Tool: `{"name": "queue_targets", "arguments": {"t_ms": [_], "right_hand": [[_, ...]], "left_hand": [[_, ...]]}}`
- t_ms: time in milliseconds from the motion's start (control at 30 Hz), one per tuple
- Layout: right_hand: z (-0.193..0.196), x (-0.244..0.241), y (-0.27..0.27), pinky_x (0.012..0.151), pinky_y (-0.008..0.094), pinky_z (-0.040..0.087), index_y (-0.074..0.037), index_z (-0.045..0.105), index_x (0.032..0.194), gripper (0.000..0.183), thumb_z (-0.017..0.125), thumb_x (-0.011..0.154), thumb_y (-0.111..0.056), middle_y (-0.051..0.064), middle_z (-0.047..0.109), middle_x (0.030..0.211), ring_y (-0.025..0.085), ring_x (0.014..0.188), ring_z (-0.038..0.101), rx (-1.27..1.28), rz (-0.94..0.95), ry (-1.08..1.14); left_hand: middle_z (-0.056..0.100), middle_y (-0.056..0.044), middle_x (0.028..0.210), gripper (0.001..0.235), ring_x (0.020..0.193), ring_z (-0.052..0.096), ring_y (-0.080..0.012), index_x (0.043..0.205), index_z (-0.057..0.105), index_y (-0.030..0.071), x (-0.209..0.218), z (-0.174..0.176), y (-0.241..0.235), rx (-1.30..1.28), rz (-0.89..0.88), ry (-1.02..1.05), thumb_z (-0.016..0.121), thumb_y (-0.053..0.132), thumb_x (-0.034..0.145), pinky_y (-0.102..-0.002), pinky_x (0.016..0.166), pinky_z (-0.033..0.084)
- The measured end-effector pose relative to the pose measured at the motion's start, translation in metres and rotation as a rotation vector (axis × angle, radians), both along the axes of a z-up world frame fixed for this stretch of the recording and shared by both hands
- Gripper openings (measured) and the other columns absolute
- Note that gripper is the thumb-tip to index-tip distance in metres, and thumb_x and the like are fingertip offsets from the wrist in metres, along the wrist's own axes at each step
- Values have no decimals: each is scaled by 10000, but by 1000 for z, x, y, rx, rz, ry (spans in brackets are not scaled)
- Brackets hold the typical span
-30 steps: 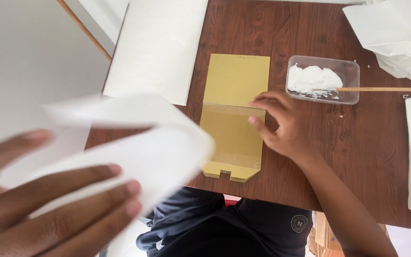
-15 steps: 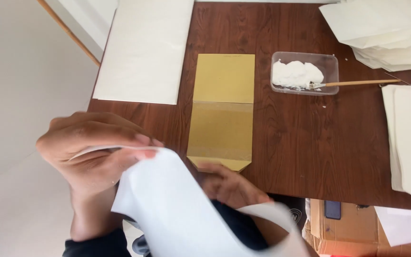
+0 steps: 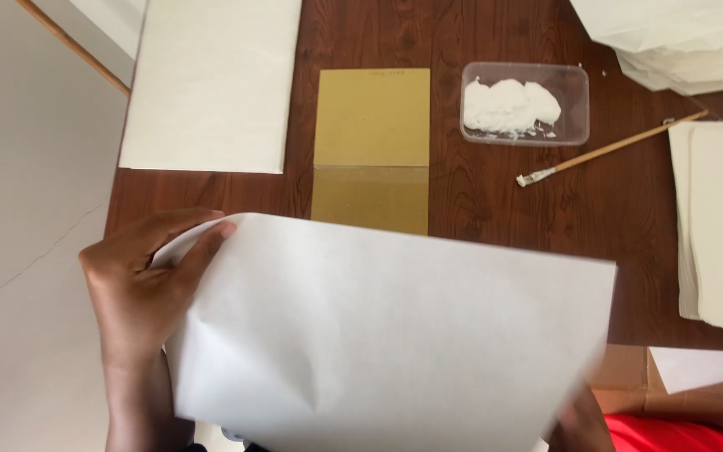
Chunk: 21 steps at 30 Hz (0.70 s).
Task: Folding paper around a cardboard template and applying glue with a brush to create a bag.
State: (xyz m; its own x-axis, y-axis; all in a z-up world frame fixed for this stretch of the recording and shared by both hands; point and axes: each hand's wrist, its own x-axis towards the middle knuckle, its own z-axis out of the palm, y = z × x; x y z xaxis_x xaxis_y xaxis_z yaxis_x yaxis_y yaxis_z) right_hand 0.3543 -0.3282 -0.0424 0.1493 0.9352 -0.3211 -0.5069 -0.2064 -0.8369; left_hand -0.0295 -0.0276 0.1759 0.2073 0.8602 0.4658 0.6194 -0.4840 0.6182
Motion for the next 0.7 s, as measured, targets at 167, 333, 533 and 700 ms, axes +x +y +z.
{"name": "queue_targets", "arguments": {"t_ms": [167, 333, 533, 700], "right_hand": [[56, -2, 130, 617, 319, 512, 56, 703, 1094, 397, 725, 905, -293, 109, 755, 931, 226, 752, 705, 38, 91, 60], [47, 4, 132, 877, 403, 532, 120, 672, 1223, 392, 638, 908, -110, 229, 744, 1166, 325, 1041, 692, -92, -106, -20], [73, 22, 137, 775, 308, 490, 17, 682, 1188, 312, 618, 1000, -224, 92, 711, 1082, 170, 952, 624, -267, -245, -540], [79, 48, 124, 661, 268, 385, -79, 584, 924, 327, 629, 1098, -353, -42, 577, 859, 90, 812, 494, -405, -280, -862]], "left_hand": [[766, -155, 1037, 134, 940, 756, -248, 1044, 767, -39, 7, -17, 14, -25, 36, 85, 853, -7, 945, -306, 796, 610], [770, -136, 1001, 132, 882, 745, -214, 1017, 772, -29, 23, -39, 22, -94, 15, 24, 840, 27, 919, -286, 729, 592], [749, 8, 835, 212, 615, 519, -109, 1049, 785, 123, 31, -77, 56, -224, 69, 169, 746, 316, 972, -291, 544, 405], [778, -50, 953, 485, 940, 710, -297, 1157, 742, 65, 59, -87, 87, -412, 204, 378, 549, 495, 1040, -460, 756, 516]]}}
